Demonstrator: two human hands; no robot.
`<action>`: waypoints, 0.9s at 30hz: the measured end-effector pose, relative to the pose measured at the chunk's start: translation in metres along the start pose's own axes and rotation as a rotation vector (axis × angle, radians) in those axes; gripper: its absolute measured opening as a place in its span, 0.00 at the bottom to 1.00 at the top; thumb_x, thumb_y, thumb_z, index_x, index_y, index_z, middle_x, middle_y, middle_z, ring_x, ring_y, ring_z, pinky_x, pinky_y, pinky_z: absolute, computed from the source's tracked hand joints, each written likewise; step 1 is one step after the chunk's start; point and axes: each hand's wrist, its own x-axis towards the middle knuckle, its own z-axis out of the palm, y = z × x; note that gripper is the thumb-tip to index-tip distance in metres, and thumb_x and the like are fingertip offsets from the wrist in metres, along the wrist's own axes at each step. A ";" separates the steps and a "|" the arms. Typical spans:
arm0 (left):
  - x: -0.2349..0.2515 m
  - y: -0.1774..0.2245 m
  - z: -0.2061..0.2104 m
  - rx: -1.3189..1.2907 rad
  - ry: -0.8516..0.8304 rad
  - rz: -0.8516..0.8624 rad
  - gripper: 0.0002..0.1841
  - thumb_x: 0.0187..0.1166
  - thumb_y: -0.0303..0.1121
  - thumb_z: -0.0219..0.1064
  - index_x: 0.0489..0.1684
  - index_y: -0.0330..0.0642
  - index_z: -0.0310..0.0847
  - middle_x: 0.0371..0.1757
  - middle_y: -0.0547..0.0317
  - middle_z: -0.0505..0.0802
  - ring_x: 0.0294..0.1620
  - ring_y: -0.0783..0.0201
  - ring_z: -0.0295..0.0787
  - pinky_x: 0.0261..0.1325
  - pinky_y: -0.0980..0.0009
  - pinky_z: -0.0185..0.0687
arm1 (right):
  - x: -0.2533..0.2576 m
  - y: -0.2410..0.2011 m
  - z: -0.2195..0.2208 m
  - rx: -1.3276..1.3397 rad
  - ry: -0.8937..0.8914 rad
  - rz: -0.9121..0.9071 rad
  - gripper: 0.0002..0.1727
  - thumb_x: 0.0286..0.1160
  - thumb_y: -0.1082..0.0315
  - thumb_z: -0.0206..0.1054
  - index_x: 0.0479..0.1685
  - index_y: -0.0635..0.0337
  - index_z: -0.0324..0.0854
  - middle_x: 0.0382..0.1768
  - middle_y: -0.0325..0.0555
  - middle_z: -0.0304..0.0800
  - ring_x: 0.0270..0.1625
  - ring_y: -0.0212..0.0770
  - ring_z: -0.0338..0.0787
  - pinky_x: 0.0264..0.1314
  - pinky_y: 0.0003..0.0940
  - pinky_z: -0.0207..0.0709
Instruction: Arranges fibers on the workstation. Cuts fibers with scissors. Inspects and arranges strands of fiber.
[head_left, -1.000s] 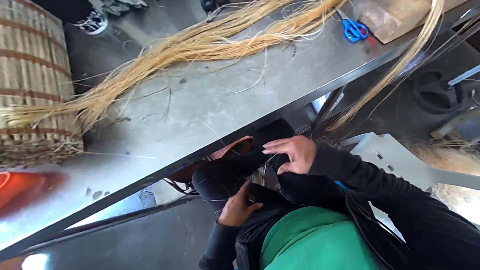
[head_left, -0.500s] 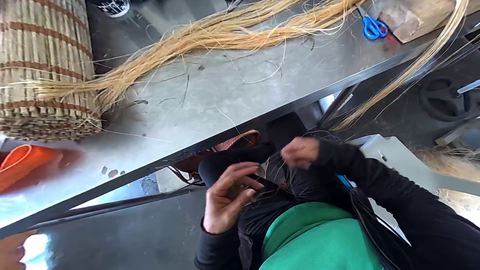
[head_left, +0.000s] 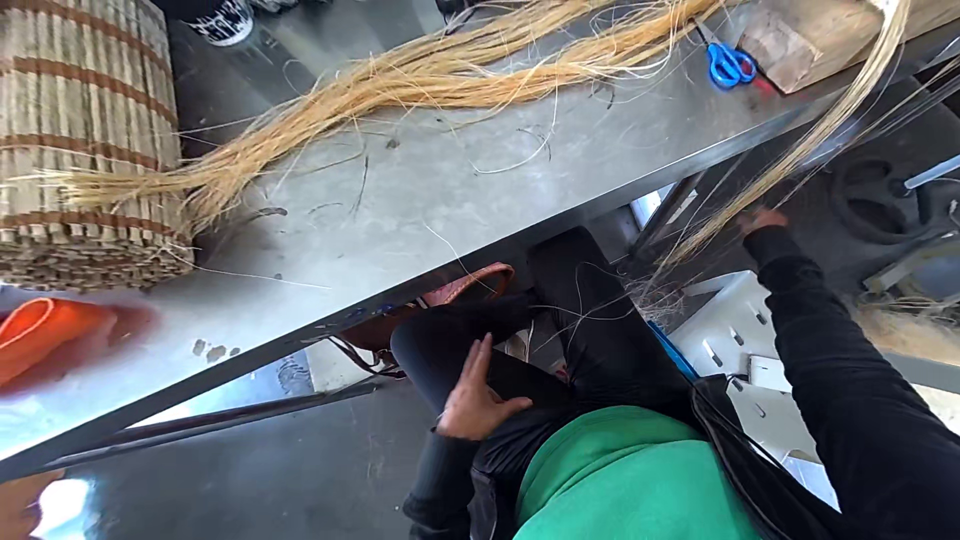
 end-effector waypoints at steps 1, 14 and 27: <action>0.005 0.000 0.009 0.048 -0.084 -0.013 0.60 0.60 0.47 0.87 0.95 0.39 0.50 0.84 0.29 0.71 0.46 0.47 0.92 0.51 0.48 0.88 | -0.001 0.005 0.020 0.040 -0.158 -0.026 0.34 0.82 0.62 0.70 0.85 0.66 0.66 0.71 0.78 0.78 0.66 0.76 0.84 0.67 0.72 0.75; -0.079 -0.052 -0.094 -0.656 0.379 0.442 0.12 0.87 0.50 0.62 0.39 0.67 0.92 0.27 0.86 0.89 0.20 0.87 0.77 0.24 0.88 0.73 | -0.105 -0.084 -0.013 0.166 -0.776 -0.600 0.32 0.76 0.72 0.73 0.82 0.63 0.71 0.70 0.64 0.82 0.44 0.55 0.93 0.41 0.49 0.88; -0.060 -0.048 -0.084 -0.776 0.670 0.314 0.22 0.88 0.28 0.47 0.26 0.59 0.84 0.16 0.85 0.85 0.14 0.85 0.75 0.20 0.87 0.72 | -0.191 -0.106 0.021 -0.144 -0.605 -0.912 0.16 0.52 0.71 0.87 0.38 0.65 0.89 0.42 0.60 0.88 0.45 0.58 0.87 0.51 0.59 0.80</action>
